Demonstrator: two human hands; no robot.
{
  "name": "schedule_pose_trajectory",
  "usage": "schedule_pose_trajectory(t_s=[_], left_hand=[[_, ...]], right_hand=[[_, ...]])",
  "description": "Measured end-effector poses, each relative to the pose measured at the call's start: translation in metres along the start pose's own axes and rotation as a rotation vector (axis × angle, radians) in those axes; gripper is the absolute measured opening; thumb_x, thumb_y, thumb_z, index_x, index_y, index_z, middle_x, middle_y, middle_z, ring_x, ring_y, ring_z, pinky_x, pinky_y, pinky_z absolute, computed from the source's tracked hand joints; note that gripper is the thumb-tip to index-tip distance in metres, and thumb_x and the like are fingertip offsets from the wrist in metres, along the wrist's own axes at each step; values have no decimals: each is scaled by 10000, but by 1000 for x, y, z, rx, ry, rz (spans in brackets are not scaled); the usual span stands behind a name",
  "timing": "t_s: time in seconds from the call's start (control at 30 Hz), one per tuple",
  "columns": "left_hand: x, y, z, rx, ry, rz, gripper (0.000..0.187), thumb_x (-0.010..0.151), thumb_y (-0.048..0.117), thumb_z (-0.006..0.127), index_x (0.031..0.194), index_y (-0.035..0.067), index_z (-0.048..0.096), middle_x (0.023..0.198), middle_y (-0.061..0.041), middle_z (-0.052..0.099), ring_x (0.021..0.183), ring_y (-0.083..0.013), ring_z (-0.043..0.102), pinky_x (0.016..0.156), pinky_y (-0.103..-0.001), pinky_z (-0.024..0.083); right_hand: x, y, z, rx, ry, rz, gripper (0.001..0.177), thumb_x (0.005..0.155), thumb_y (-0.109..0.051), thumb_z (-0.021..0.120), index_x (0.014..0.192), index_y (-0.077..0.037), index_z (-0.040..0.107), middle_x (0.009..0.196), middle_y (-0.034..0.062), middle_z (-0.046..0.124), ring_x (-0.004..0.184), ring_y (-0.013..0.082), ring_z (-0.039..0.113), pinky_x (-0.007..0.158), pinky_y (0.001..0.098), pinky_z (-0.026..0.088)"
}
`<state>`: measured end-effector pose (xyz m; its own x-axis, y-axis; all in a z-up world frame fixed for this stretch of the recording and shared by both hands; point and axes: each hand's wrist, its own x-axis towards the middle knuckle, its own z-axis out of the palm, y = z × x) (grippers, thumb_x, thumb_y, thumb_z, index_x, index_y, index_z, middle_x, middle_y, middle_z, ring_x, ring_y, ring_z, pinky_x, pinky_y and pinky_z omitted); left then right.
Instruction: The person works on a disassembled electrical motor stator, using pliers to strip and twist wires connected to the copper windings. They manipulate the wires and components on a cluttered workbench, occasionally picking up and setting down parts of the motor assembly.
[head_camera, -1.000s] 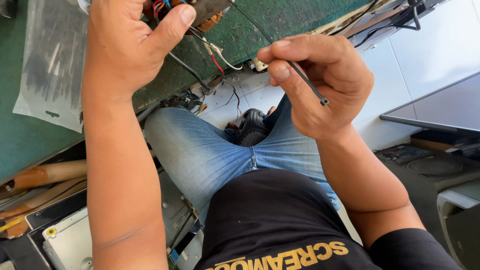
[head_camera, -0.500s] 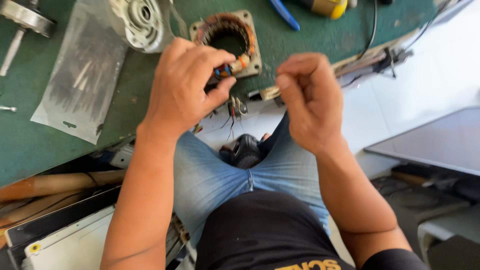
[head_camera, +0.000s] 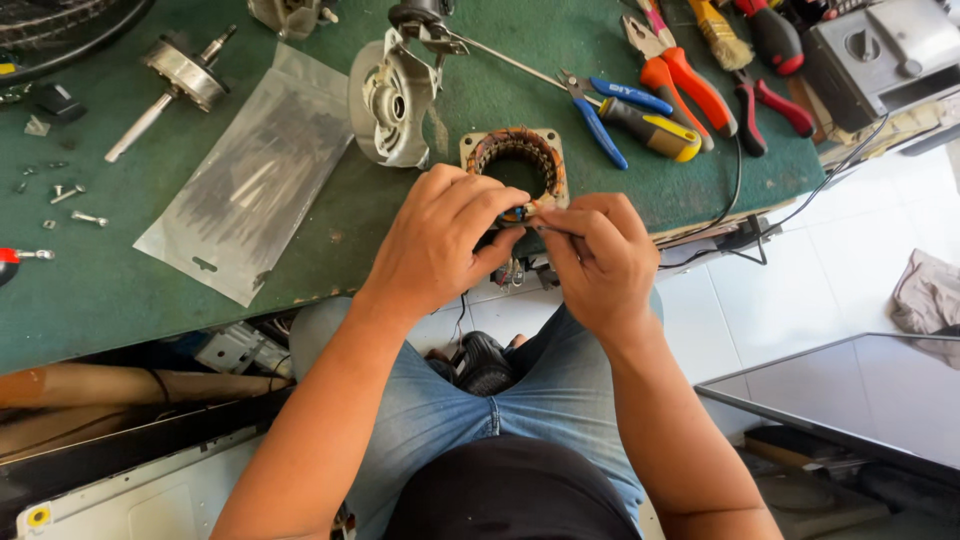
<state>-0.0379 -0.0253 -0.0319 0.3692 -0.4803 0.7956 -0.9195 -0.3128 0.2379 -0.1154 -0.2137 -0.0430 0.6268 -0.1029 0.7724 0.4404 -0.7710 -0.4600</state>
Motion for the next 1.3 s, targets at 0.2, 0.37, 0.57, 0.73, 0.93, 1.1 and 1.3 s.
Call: schedule_pose_trajectory(t_s=[0.2,0.37,0.57,0.73,0.93,1.1,1.3], left_hand=[[-2,-1,-1,16,-11,18,252,1000,205,773,1222,94,728,1043,-75,708,931,-295,644,795,-395,535],[-1,-1,-2,12,-30,8,254,995,208,768,1221,98,727,1042,-74,703,952,-292,646,819,-390,542],[-2,-1,-4,-21,-54,-7,237,1008,203,763,1219,99,730,1030,-73,708,933,-296,644,833,-394,544],[-2,-3,-1,-22,-54,-3,256,1011,229,761,1230,99,728,1034,-63,713,915,-299,651,878,-388,538],[-2,-5,-1,-20,-95,-20,398,978,326,804,1303,112,719,1070,-52,723,948,-299,655,905,-399,522],[-2,3,-1,88,-154,-60,398,932,361,834,1239,127,736,1058,-18,703,982,-273,624,855,-408,482],[12,10,-8,92,-186,-86,336,876,278,872,1145,123,744,1022,-19,682,962,-272,612,817,-397,457]], right_hand=[[-25,12,7,122,80,129,106,938,-33,890,987,-14,797,842,76,644,506,163,594,421,284,447],[-34,19,11,265,91,279,133,943,-21,866,992,21,750,823,97,594,501,158,597,426,283,434],[-37,27,8,430,112,403,106,967,1,799,1005,37,707,816,85,599,588,124,641,460,261,465],[-36,16,-7,586,49,463,145,964,6,789,1053,58,688,765,98,652,574,54,549,482,213,438],[-38,-1,-42,542,-97,316,312,1025,-67,668,1278,109,715,1058,198,668,734,137,580,643,336,526],[-44,6,-48,704,27,293,289,1086,32,472,1234,152,688,1021,196,577,793,189,613,698,325,538],[-33,1,-51,699,183,274,167,1016,117,616,1152,198,668,992,237,691,975,307,719,895,420,601]])
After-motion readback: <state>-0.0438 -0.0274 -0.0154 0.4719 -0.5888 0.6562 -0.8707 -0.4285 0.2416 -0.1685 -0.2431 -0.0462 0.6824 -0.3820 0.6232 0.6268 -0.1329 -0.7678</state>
